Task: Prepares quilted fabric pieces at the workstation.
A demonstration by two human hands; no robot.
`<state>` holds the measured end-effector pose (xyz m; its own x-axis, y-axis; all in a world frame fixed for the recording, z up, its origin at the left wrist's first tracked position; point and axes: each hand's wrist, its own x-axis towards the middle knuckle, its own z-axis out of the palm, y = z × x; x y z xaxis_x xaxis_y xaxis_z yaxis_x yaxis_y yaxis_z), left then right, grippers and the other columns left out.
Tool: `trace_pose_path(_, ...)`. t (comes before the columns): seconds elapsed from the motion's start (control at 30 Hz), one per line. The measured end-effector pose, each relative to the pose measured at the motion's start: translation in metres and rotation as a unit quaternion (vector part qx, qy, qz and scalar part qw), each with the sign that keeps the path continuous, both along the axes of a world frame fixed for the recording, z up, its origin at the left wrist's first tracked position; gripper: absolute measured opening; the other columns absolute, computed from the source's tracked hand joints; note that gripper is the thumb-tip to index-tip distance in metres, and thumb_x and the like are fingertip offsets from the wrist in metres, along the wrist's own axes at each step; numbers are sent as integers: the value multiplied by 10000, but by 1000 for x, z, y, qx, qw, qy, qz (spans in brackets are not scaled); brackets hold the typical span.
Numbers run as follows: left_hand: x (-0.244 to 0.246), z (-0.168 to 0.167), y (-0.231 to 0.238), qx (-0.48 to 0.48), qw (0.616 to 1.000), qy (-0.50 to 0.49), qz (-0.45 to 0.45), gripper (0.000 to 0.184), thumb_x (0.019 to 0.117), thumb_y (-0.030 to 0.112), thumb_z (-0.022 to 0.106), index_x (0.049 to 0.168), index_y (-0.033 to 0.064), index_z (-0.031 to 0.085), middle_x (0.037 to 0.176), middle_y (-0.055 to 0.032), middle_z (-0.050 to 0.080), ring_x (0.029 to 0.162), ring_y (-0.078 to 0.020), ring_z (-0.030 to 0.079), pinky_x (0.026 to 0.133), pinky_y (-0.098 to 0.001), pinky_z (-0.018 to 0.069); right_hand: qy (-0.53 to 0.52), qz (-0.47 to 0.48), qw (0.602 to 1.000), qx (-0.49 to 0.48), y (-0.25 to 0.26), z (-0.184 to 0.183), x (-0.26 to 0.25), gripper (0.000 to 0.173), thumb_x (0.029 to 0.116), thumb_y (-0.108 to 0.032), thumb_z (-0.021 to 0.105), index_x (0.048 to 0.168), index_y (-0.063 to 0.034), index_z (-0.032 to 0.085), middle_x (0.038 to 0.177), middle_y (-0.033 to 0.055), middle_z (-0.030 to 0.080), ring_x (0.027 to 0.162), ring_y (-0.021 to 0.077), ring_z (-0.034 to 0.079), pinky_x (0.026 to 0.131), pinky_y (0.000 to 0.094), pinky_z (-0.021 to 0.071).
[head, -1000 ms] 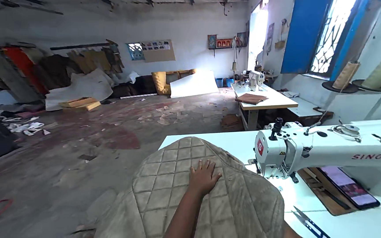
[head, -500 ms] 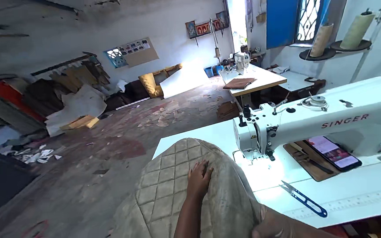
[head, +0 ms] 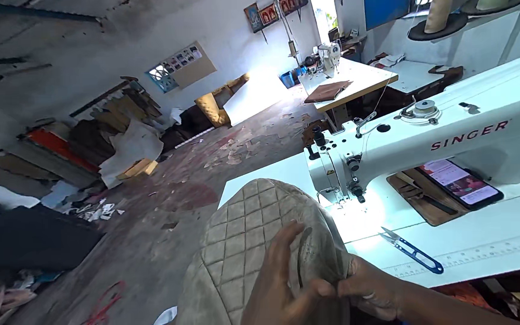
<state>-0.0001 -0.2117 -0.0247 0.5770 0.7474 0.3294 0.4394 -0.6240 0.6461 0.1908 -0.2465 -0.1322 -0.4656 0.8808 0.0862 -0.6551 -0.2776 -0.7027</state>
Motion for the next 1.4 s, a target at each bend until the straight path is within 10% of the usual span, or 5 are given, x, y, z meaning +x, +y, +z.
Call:
trace_pose_path(0.17, 7, -21, -1, -56, 998, -19, 21, 710, 915, 380, 750, 1471, 34, 477, 1446, -135, 549, 1297, -143, 569, 1073, -336, 511, 101, 15, 995, 2, -1, -16, 6, 398, 865, 55, 678, 1196, -145, 583, 1103, 33, 742, 1013, 148, 721, 901, 351, 597)
trace_pose_path(0.73, 4, -48, 4, -160, 977, -139, 20, 710, 846, 190, 830, 1404, -13, 440, 1285, -74, 627, 1068, -82, 687, 904, -260, 610, 125, 7, 992, -26, -6, -26, 12, 270, 912, -24, 697, 1144, -161, 680, 1098, 31, 755, 1037, 152, 722, 956, 372, 583)
trace_pose_path(1.0, -1, -54, 19, 171, 973, 155, -27, 455, 986, 376, 632, 1338, 87, 620, 1503, -273, 505, 1427, -571, 364, 1070, -749, 280, -81, -62, 990, -93, -4, -22, 14, 249, 990, -55, 633, 1229, -85, 571, 1103, 19, 714, 1021, 133, 702, 929, 352, 577)
trace_pose_path(1.13, 10, -52, 19, 265, 923, 271, -58, 432, 1020, 508, 523, 1255, 193, 702, 1378, -53, 667, 1392, -399, 510, 1107, -698, 306, -121, -43, 983, -129, -2, -27, 16, 235, 1003, -59, 611, 1229, -81, 555, 1081, 23, 698, 997, 122, 695, 915, 338, 575)
trace_pose_path(1.4, 40, -48, 11, 140, 882, 446, -57, 749, 944, 766, 390, 1285, 194, 734, 1072, -171, 725, 1007, -406, 679, 876, -602, 505, -240, -2, 963, -126, -10, -17, 43, 367, 988, -76, 626, 1334, -70, 502, 1139, 56, 662, 1015, 119, 667, 922, 332, 553)
